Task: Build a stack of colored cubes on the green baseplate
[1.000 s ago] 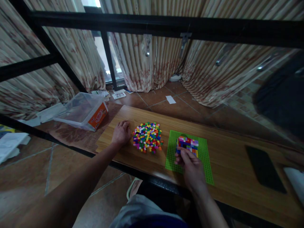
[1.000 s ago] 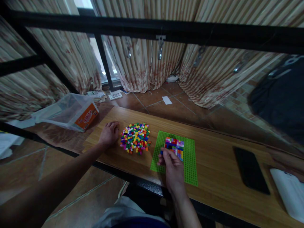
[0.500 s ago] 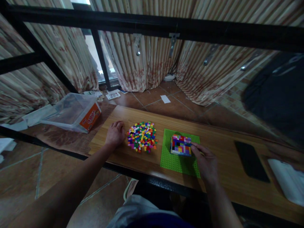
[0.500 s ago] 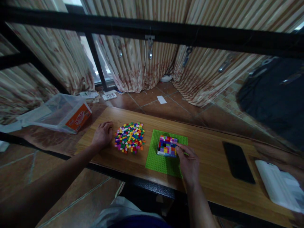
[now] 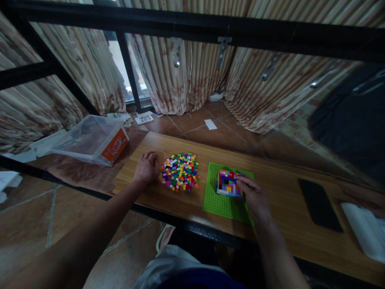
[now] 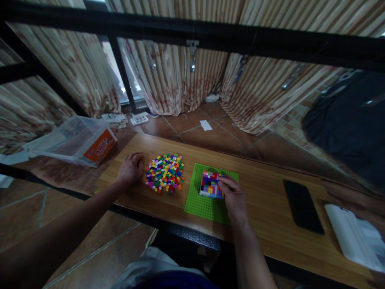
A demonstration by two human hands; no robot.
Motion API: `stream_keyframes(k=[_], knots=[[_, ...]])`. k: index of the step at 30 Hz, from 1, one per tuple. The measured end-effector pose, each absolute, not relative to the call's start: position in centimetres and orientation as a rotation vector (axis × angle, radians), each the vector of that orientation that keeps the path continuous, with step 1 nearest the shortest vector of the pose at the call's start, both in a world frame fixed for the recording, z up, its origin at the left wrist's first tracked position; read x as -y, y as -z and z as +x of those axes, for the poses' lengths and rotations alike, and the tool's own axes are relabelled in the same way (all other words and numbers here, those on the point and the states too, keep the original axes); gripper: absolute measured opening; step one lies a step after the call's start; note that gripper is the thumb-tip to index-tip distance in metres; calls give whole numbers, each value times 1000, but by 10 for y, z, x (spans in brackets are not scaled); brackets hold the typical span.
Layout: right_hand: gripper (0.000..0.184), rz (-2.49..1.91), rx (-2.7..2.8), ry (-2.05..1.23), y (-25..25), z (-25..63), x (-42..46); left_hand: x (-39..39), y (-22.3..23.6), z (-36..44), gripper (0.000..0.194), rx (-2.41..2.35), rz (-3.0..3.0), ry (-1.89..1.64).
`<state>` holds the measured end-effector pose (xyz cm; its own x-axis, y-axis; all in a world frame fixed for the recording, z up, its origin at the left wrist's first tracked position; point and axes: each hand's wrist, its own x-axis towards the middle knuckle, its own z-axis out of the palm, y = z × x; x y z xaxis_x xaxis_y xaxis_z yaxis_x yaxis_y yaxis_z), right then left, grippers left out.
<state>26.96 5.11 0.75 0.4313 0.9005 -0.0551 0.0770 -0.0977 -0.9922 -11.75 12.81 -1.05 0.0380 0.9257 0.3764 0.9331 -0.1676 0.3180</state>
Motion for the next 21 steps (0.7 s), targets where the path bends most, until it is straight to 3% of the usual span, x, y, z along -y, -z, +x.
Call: stream_keyframes(k=[9, 21], knots=[[39, -1486, 719, -964, -19, 257, -52, -129, 12, -118, 28, 2021, -2253, 829], [26, -1532, 732, -898, -18, 256, -58, -128, 12, -117, 28, 2026, -2240, 798]])
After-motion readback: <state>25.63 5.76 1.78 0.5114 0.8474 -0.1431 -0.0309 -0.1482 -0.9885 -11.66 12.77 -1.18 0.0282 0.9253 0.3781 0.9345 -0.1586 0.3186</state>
